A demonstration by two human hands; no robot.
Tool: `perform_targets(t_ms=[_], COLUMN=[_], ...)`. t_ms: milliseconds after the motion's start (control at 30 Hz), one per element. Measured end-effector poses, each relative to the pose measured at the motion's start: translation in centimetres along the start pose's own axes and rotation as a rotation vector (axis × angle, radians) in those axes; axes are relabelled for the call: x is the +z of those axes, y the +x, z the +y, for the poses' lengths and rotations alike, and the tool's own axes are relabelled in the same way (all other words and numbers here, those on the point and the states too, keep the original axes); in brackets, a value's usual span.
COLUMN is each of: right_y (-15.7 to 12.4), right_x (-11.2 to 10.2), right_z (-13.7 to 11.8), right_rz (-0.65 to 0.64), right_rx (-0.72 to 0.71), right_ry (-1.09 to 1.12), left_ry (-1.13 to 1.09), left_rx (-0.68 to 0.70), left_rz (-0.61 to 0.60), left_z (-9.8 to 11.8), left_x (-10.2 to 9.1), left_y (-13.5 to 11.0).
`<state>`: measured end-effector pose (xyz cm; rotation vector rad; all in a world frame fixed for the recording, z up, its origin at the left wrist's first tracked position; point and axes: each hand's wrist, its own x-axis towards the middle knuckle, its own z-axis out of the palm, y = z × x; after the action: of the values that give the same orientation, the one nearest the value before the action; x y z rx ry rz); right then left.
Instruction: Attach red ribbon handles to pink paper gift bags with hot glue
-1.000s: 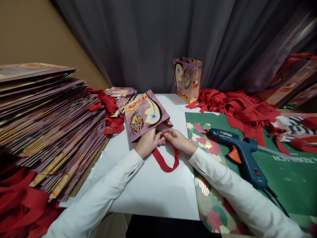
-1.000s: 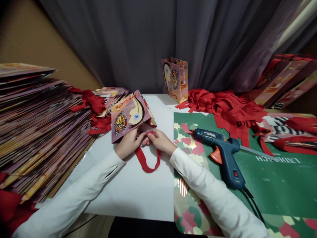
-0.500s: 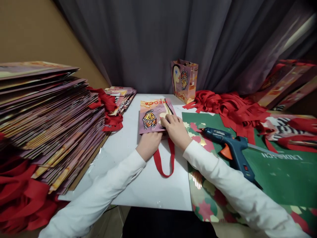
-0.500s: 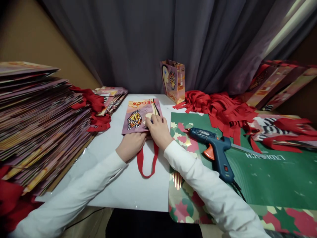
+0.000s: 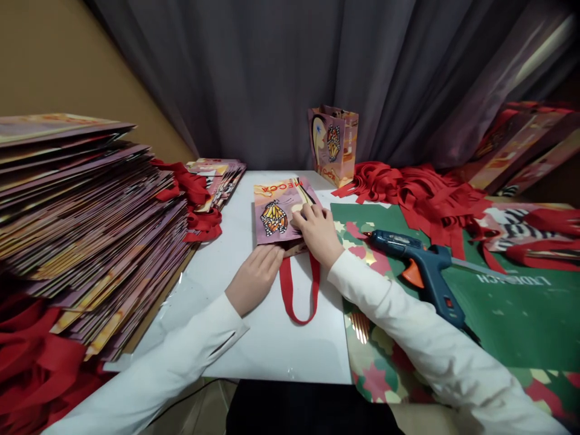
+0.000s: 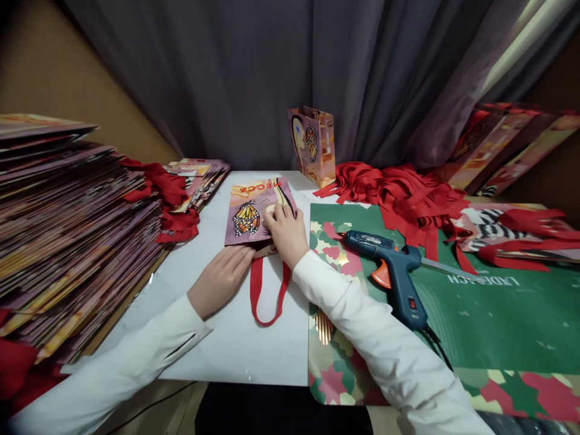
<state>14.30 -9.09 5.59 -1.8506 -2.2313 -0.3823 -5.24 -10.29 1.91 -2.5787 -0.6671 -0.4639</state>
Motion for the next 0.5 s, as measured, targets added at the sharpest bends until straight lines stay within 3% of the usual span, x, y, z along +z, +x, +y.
perform_targets(t_ms=[167, 233, 367, 500], right_y=[0.6, 0.9, 1.6, 1.2], right_x=[-1.2, -1.4, -1.4, -1.2], right_z=[0.3, 0.5, 1.2, 1.9], right_rz=[-0.035, -0.045, -0.039, -0.001], right_rx=[0.026, 0.026, -0.009, -0.131], right_ry=[0.006, 0.008, -0.003, 0.032], left_ry=[-0.116, -0.173, -0.304, -0.39], left_rx=[-0.091, -0.115, -0.013, -0.03], left_rz=[0.06, 0.03, -0.093, -0.113], left_z=[-0.1, -0.8, -2.8, -3.5], left_x=[-0.7, -0.9, -0.5, 0.3], left_y=[-1.3, -1.3, -1.3, -1.5])
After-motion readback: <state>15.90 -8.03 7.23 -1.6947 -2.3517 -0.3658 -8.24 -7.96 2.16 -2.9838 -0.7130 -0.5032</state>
